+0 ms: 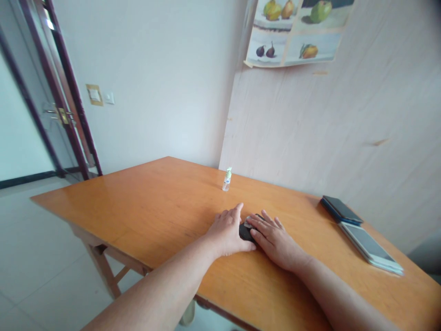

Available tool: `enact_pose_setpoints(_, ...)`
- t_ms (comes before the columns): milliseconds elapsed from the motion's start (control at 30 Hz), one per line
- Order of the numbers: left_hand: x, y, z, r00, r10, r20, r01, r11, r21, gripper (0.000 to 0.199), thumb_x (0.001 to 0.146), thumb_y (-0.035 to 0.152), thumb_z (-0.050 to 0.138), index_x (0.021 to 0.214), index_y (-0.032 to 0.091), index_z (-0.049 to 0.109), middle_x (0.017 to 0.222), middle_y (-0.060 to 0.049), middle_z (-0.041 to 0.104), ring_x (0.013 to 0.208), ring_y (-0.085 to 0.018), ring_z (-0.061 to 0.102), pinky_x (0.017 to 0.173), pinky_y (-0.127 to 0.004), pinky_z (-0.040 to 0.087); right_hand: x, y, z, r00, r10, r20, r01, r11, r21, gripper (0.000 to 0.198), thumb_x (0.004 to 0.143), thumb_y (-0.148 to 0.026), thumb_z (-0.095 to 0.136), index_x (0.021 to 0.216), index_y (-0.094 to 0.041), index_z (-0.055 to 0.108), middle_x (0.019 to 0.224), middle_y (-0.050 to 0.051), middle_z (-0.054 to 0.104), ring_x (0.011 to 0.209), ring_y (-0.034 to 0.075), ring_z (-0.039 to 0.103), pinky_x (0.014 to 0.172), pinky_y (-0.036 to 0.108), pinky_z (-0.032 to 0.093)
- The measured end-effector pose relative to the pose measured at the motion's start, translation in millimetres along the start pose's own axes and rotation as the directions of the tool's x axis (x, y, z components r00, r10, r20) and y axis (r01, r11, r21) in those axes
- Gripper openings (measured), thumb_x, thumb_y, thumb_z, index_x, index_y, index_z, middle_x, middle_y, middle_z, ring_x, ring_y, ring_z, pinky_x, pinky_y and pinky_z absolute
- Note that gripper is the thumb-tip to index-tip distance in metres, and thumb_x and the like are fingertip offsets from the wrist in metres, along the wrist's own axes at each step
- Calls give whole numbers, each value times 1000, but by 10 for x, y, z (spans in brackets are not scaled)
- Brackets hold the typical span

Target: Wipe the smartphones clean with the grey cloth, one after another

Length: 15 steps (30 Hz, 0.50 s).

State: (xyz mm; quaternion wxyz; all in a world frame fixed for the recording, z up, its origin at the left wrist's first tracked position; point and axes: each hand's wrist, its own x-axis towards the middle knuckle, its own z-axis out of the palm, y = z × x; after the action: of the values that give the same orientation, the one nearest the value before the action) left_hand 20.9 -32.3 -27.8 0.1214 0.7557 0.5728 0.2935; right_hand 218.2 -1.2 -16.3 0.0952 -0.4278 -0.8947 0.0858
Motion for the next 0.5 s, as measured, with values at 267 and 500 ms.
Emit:
enact_pose_setpoints(267,2,-10,4,1000,8,17,-7,1000,-5,122,56,56,80,152,18,14,134,-15,56,126,-37,48,103,-48,38,117,79,38,995,98,-28,-99,994,-34,53,100,-53,25,147,-34,41,156,0,36,148,35,12,111,72,10)
enact_pose_setpoints(500,2,-10,2,1000,20,16,-20,1000,2,116,62,51,77,152,18,12,137,-16,54,130,-36,46,106,-49,35,-1,-101,-19,997,-64,40,62,997,50,53,101,-53,23,149,-37,35,157,-1,33,148,32,11,114,67,8)
